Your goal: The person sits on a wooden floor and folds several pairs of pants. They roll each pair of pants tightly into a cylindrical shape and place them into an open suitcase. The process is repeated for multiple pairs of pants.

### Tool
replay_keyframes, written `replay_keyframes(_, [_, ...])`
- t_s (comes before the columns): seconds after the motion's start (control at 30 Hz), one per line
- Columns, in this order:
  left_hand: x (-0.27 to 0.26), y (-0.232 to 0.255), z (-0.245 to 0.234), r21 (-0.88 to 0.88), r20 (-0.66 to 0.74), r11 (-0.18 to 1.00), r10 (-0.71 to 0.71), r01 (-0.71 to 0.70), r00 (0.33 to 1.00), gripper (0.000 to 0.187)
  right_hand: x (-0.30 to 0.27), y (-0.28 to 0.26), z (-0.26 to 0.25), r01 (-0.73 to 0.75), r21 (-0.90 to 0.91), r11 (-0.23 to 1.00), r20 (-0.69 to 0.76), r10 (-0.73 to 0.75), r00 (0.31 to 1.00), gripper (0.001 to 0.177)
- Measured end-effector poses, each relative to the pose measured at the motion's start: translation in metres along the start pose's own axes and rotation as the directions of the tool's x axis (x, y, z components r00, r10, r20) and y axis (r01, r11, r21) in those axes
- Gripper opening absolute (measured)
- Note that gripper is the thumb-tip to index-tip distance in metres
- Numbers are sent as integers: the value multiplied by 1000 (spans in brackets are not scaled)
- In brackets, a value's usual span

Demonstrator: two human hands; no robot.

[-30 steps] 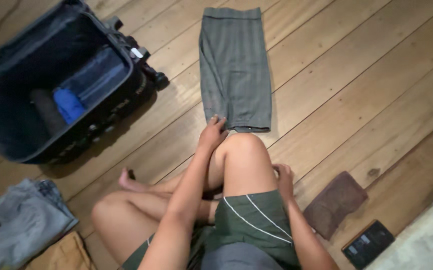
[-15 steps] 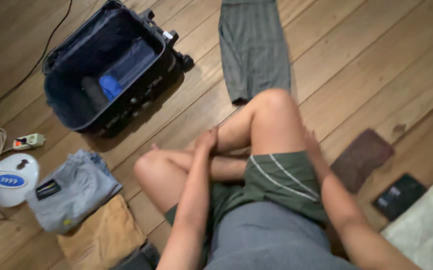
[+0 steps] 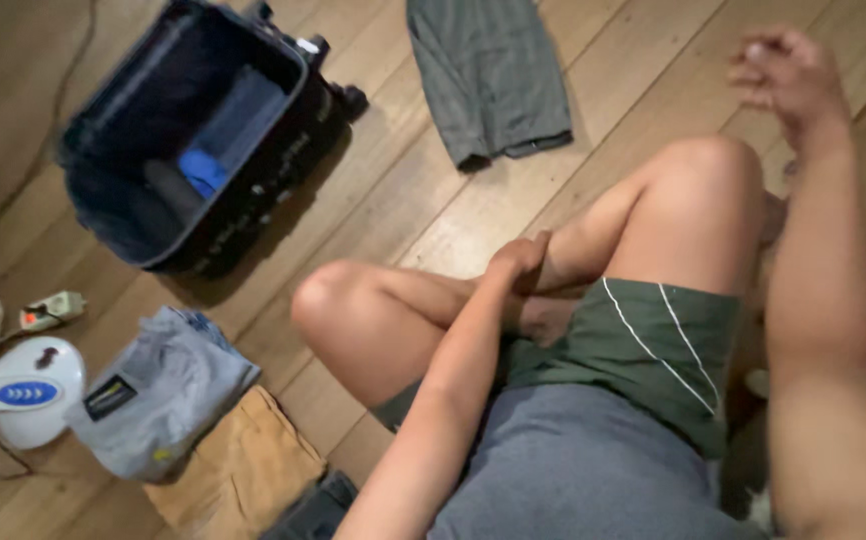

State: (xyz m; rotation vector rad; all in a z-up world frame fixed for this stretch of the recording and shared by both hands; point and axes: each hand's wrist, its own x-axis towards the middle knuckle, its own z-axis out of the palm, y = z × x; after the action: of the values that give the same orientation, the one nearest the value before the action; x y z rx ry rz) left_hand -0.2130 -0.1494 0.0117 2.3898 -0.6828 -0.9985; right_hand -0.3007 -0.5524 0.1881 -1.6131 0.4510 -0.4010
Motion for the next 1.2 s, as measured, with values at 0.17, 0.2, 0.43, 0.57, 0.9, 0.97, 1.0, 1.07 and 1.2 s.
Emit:
replay_keyframes(0.17, [12, -15, 37, 83, -110, 983, -156, 166, 982, 75, 20, 40, 70, 210, -48, 976, 286, -189, 940, 35])
replay_keyframes(0.2, [16, -22, 37, 126, -130, 979, -142, 159, 981, 70, 16, 70, 92, -72, -367, 927, 100, 116, 988, 28])
replay_keyframes(0.43, [47, -39, -19, 78, -544, 984, -91, 158, 834, 34, 51, 217, 209, 145, -453, 880, 383, 45, 923, 43])
replay_keyframes(0.57, [73, -26, -74, 328, -748, 939, 193, 101, 636, 47, 56, 233, 219, 199, -694, 692, 356, 89, 930, 40])
replay_keyframes(0.9, [169, -69, -121, 11, -655, 973, -166, 229, 737, 51, 51, 180, 218, 211, -687, 695, 297, 3, 955, 39])
replay_keyframes(0.97, [190, -91, -110, -205, -739, 959, -284, 197, 611, 44, 49, 178, 218, 182, -690, 701, 276, 23, 961, 40])
replay_keyframes(1.0, [202, -98, -110, -336, -773, 931, -358, 140, 524, 42, 50, 178, 218, 160, -690, 706, 262, 37, 964, 41])
replay_keyframes(1.07, [214, -109, -117, -740, -662, 640, -638, -207, 393, 43, 48, 181, 221, 140, -653, 744, 254, 41, 966, 39])
replay_keyframes(1.2, [214, -126, -130, -604, -252, -363, -757, -709, 603, 54, 41, 196, 226, 229, -564, 793, 238, -110, 965, 36])
